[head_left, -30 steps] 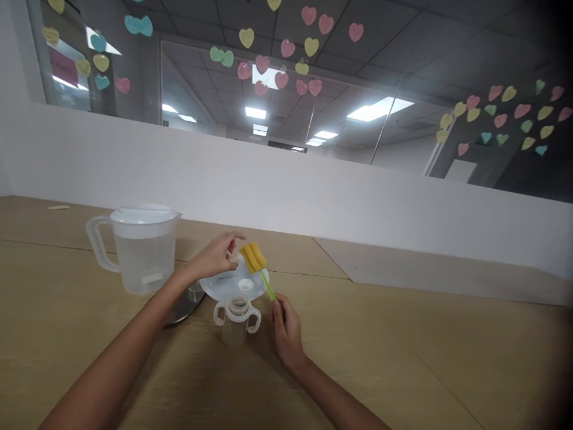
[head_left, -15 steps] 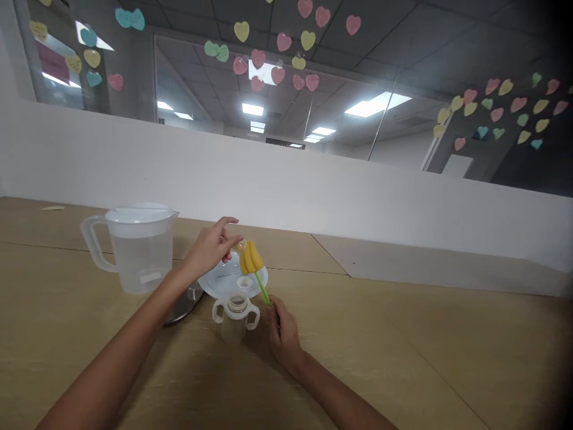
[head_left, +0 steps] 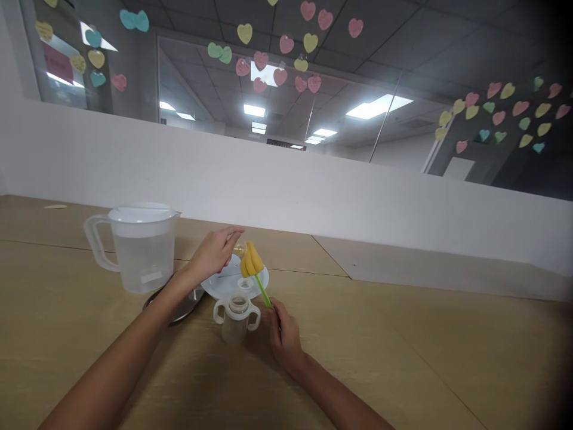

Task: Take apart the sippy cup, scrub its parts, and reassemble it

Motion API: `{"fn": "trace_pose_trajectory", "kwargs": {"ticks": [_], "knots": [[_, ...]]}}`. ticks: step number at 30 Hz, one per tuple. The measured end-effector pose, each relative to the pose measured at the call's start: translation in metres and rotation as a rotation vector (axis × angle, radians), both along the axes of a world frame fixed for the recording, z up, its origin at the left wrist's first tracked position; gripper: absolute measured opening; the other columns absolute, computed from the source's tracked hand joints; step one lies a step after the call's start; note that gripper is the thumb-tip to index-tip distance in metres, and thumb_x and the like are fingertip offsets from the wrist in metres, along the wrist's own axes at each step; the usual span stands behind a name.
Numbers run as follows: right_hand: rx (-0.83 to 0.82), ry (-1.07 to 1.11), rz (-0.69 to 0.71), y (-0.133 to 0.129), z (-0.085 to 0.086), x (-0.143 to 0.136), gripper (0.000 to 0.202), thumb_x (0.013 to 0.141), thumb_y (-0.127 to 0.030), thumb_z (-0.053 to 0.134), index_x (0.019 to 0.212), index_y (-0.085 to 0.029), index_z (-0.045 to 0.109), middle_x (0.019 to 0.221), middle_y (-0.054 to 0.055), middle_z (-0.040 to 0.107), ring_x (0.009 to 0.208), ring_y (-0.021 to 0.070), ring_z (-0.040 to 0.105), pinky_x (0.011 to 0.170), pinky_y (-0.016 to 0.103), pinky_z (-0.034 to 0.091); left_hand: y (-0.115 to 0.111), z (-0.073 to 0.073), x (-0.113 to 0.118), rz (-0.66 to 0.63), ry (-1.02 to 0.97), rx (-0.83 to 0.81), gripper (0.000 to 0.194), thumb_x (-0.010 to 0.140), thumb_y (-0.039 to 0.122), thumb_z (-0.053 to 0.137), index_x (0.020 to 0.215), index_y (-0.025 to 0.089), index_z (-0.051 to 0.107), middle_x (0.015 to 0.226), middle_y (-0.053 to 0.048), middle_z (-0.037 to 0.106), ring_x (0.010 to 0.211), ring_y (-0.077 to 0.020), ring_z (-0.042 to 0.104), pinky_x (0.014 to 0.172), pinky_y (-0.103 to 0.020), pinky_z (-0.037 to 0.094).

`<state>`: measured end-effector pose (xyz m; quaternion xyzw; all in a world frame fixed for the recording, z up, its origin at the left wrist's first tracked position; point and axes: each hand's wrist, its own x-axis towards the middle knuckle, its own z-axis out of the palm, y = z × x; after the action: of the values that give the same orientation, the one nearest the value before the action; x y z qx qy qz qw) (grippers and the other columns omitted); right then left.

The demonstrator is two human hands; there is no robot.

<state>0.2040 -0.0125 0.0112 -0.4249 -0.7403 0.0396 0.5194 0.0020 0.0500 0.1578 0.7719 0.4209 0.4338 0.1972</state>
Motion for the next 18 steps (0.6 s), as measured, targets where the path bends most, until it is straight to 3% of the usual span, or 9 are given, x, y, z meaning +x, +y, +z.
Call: {"fn": "trace_pose_trajectory", "kwargs": {"ticks": [5,9,18], "knots": [[-0.03,0.069,-0.001,0.0023,-0.0028,0.0002,0.03,0.095,-0.032,0.033,0.105,-0.015,0.056,0.075,0.004,0.06,0.06,0.0148,0.053,0.058,0.024,0.04,0.0039,-0.0034,0.001,-0.01,-0.035,0.027,0.042,0.089,0.04,0.035,0.121,0.017,0.051,0.05,0.005,0.05,0.044,-0.0108,0.05,0.044,-0.019,0.037],[-0.109,0.13,-0.001,0.0028,-0.0036,-0.0008,0.033,0.096,-0.038,0.031,0.103,-0.015,0.053,0.064,-0.001,0.05,0.055,0.0131,0.044,0.054,0.024,0.036,0.0061,-0.0043,0.0036,-0.001,-0.067,0.034,0.042,0.087,0.042,0.04,0.121,0.019,0.049,0.064,0.002,0.055,0.053,-0.0119,0.053,0.049,-0.021,0.041],[-0.266,0.488,0.098,0.0021,0.0023,-0.0062,0.043,0.091,-0.057,0.036,0.088,-0.016,0.05,0.058,-0.006,0.032,0.05,0.0103,0.032,0.047,0.021,0.028,0.0086,-0.0002,0.0029,-0.169,-0.217,0.076,0.041,0.076,0.043,0.061,0.11,0.019,0.057,0.09,-0.004,0.061,0.082,-0.0157,0.059,0.072,-0.028,0.048]]}}
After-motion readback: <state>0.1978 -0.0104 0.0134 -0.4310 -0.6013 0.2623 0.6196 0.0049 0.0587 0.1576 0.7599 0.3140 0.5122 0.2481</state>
